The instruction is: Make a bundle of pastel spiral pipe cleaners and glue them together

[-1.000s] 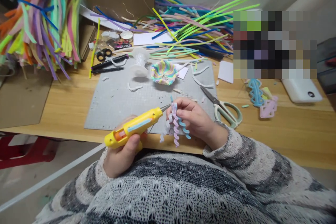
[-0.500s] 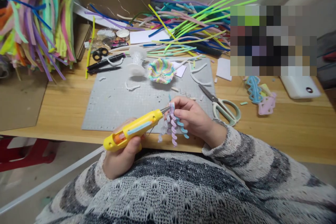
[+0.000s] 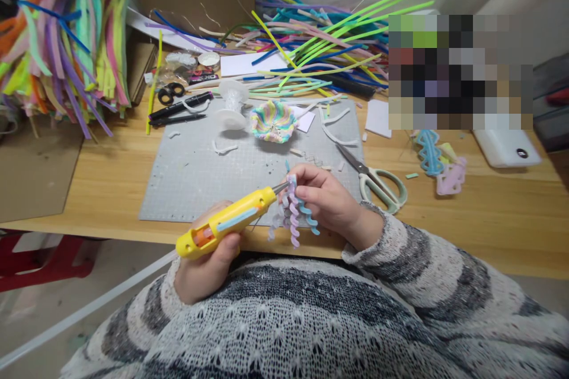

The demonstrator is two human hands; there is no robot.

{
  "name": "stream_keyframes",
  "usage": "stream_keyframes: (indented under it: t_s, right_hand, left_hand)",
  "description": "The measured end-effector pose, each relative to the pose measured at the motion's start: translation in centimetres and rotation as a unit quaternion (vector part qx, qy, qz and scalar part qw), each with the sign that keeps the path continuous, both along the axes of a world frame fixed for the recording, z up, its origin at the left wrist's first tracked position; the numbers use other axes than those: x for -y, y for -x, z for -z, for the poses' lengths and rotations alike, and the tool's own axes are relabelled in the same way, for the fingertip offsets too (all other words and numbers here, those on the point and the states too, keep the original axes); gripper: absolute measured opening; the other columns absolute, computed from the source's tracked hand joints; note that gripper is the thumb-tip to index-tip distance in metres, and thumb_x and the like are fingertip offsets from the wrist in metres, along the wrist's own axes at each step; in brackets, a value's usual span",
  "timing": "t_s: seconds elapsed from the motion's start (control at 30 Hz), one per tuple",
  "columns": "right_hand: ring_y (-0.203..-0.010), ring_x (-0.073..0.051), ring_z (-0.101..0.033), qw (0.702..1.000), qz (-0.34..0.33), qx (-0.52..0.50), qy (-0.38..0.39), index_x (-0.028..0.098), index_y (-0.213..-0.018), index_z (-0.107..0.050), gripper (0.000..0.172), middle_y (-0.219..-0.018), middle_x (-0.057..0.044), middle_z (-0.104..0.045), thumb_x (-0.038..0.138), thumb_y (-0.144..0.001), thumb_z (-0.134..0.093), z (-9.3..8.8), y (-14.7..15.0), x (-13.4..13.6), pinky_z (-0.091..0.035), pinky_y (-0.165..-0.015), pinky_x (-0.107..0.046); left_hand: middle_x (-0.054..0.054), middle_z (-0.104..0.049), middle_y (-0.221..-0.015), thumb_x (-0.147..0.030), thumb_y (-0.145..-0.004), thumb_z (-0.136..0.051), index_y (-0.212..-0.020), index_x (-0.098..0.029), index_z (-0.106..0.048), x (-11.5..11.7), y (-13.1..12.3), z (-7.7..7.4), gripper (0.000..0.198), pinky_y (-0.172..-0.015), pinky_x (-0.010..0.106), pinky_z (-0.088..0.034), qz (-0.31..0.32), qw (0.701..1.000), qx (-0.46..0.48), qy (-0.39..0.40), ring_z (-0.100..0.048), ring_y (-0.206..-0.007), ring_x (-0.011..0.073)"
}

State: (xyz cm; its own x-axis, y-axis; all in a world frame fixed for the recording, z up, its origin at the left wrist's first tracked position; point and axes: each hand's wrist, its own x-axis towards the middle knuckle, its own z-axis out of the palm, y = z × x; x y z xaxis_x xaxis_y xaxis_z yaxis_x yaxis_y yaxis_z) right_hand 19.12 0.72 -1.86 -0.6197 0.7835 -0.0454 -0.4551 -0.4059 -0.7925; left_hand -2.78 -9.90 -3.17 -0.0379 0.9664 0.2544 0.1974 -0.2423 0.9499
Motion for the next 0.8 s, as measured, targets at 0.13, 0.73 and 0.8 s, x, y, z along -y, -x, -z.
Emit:
stream_keyframes:
  t_s: [0.13,0.73,0.8]
  right_hand:
    - [-0.061,-0.008,-0.059,1.0,0.005,0.003,0.003,0.019,-0.084,-0.064,0.016,-0.074,0.003,-0.068,0.028,-0.076,-0.074,0.0,0.0,0.0,-0.047,-0.056,-0.021]
    - [-0.06,-0.008,-0.056,0.999,0.037,0.024,0.004,0.019,-0.081,-0.065,0.023,-0.073,0.004,-0.063,0.034,-0.071,-0.079,-0.4,0.0,-0.1,-0.043,-0.056,-0.022]
    - [-0.06,-0.008,-0.055,0.999,0.04,0.023,0.003,0.019,-0.081,-0.065,0.023,-0.073,0.004,-0.063,0.035,-0.071,-0.079,-0.4,0.0,-0.1,-0.043,-0.055,-0.022]
  left_hand:
    - [0.006,-0.067,-0.084,-0.033,-0.091,-0.055,-0.1,-0.021,-0.069,0.1,-0.1,-0.2,0.02,-0.077,0.037,-0.055,-0.005,1.0,0.011,0.008,-0.063,-0.08,0.0201]
    - [0.006,-0.059,-0.082,-0.034,-0.092,-0.051,-0.091,-0.022,-0.066,-1.5,-1.1,-2.8,0.019,-0.072,0.036,-0.048,0.063,0.998,-0.021,-0.011,-0.055,-0.079,0.0192]
    - [0.007,-0.059,-0.081,-0.035,-0.091,-0.052,-0.09,-0.022,-0.066,-1.5,-1.1,-2.7,0.019,-0.073,0.038,-0.048,0.061,0.998,-0.024,-0.007,-0.055,-0.079,0.0203]
